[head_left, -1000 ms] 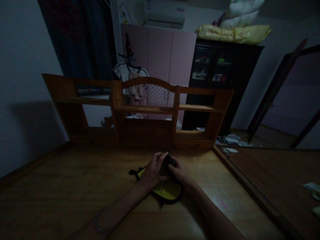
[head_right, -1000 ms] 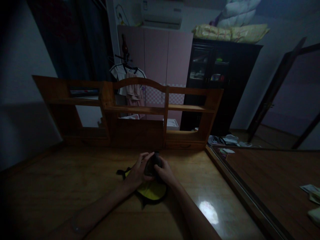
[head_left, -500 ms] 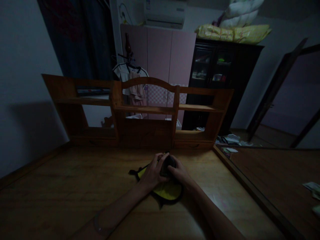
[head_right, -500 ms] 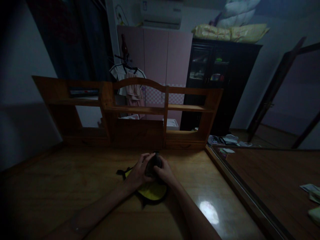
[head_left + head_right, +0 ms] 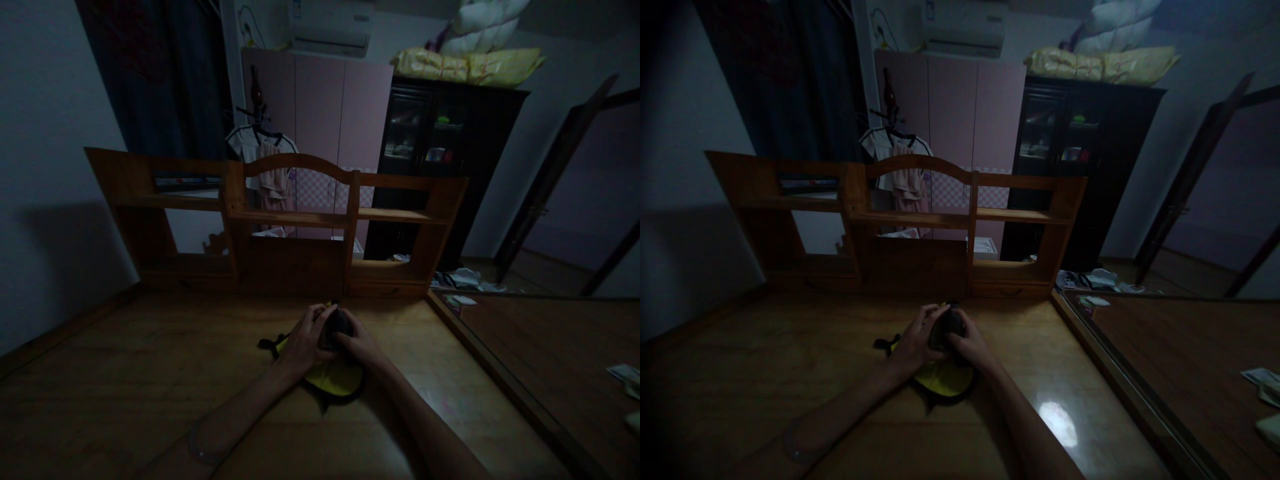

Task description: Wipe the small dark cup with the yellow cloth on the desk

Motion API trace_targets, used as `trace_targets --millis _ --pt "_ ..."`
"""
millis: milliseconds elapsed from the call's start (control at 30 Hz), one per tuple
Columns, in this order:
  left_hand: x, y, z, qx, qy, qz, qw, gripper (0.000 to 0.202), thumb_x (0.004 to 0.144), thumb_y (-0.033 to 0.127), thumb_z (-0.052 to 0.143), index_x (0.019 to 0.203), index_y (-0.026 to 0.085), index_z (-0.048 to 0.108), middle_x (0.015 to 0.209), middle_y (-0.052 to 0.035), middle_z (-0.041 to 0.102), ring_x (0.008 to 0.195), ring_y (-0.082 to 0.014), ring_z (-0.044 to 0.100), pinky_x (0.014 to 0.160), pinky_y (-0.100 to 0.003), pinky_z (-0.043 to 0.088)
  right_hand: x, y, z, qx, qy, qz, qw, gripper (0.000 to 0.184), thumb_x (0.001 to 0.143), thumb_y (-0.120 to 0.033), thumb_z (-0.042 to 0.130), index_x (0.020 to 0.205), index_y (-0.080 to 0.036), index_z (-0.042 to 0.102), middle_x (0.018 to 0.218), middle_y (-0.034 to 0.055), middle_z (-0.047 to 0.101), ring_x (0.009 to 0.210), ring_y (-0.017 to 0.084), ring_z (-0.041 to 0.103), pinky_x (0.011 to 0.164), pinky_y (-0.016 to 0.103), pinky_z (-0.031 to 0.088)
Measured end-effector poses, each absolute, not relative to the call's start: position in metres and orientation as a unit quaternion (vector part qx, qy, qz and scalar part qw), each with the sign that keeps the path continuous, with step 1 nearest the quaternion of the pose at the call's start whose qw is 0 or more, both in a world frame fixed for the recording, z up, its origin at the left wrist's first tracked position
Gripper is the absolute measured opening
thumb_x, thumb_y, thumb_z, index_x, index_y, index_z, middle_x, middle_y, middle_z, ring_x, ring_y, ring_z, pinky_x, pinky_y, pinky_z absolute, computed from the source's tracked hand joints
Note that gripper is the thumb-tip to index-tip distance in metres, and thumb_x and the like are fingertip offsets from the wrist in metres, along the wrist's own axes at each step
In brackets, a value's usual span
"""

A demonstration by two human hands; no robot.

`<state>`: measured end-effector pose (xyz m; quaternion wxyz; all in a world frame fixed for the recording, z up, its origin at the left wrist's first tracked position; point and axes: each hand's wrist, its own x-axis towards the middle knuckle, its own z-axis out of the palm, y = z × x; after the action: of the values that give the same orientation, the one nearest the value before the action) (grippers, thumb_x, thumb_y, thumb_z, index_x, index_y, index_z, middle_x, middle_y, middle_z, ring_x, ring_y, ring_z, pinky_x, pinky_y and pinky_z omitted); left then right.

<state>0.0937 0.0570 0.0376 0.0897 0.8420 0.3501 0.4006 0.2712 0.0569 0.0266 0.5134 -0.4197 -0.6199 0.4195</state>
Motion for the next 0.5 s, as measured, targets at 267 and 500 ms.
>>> trace_targets --millis 267,500 --pt "0.0953 0.0587 0.0351 0.838 0.360 0.401 0.084 0.104 0.057 0.017 0.086 0.143 0.033 0.030 0.130 -0.0070 0.039 0.115 -0.0279 0.052 0.096 -0.043 0.050 0.2732 0.0597 0.0224 -0.430 -0.611 0.440 0.498 0.064 0.065 -0.016 0.060 0.128 -0.023 0.052 0.121 0.0033 0.061 0.111 0.024 0.056 0.102 0.040 0.041" --pt "0.0939 0.0575 0.0360 0.842 0.357 0.395 0.087 0.102 0.059 0.019 0.085 0.143 0.034 0.029 0.131 -0.0074 0.038 0.116 -0.0284 0.052 0.097 -0.044 0.049 0.2704 0.0588 0.0251 -0.411 -0.636 0.404 0.514 0.059 0.065 -0.015 0.057 0.123 -0.021 0.054 0.114 0.0042 0.063 0.105 0.023 0.058 0.096 0.039 0.045"
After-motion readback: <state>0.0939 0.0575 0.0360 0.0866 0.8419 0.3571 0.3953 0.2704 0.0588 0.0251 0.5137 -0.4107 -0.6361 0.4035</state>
